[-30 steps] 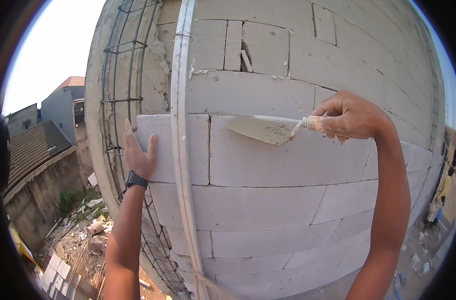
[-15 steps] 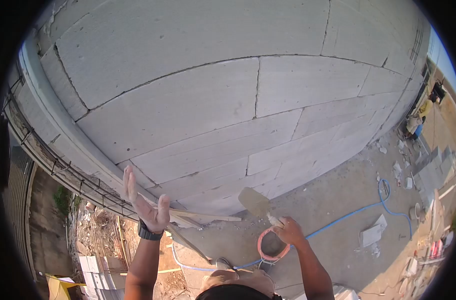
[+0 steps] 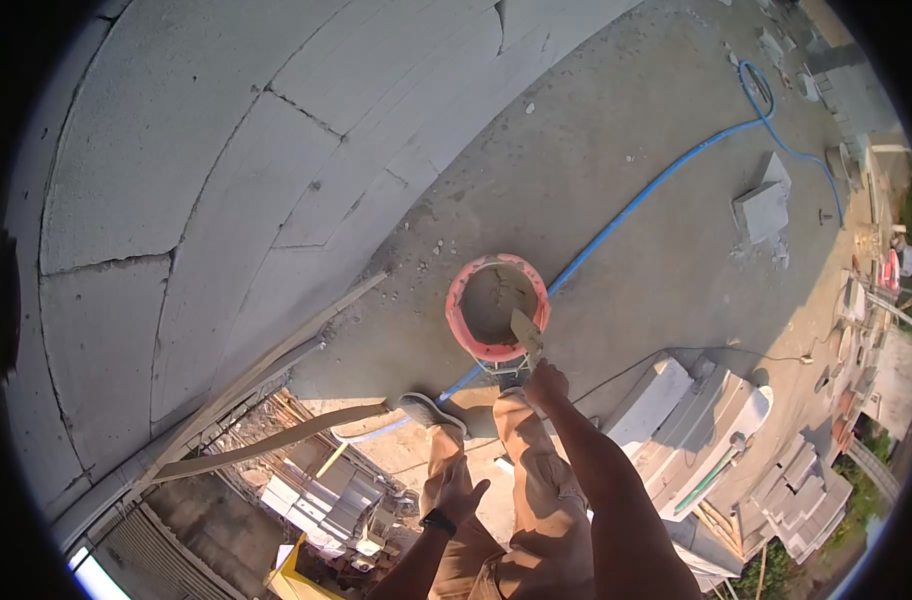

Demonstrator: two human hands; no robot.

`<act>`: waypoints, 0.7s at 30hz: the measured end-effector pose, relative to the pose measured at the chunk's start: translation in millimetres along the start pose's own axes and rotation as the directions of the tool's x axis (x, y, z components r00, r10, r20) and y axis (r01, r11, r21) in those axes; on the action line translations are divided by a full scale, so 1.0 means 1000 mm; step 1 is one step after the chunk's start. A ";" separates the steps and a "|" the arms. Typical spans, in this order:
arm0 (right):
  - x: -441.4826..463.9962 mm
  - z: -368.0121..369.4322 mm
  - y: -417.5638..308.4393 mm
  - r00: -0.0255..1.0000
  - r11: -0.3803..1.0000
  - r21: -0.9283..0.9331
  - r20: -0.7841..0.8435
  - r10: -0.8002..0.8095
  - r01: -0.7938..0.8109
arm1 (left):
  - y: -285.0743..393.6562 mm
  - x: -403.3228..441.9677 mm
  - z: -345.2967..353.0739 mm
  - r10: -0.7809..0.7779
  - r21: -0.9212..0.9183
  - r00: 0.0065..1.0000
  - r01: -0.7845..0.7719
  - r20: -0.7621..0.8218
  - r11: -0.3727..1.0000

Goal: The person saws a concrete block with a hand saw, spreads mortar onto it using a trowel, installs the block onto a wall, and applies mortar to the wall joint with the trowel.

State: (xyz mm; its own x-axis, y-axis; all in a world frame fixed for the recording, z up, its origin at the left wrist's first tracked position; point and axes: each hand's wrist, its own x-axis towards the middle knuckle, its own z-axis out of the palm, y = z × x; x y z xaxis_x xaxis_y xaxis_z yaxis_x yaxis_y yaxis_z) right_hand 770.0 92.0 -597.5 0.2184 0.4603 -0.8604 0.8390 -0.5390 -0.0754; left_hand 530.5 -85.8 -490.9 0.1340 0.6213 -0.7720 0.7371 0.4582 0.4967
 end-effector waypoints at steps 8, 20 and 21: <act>0.182 0.076 -0.053 0.987 0.976 -0.156 0.057 -0.147 0.155 | 0.024 0.024 0.057 -0.272 -0.422 0.961 0.228 -0.047 0.877; 0.083 0.021 0.037 0.904 0.863 0.380 0.129 -0.407 0.334 | 0.002 0.003 0.038 -0.279 -0.259 0.960 0.273 0.012 0.927; 0.072 0.022 0.042 0.871 0.762 0.489 0.010 -0.491 0.424 | 0.005 0.004 0.026 -0.244 -0.278 0.967 0.217 -0.067 0.936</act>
State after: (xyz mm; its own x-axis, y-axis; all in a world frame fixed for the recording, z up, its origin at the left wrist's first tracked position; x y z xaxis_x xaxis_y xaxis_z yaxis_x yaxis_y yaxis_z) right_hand 810.2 86.8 -673.2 -0.2266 0.6590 -0.7172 0.4881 -0.5604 -0.6691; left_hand 551.7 -97.5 -501.5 -0.0948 0.5322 -0.8413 0.5344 0.7402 0.4080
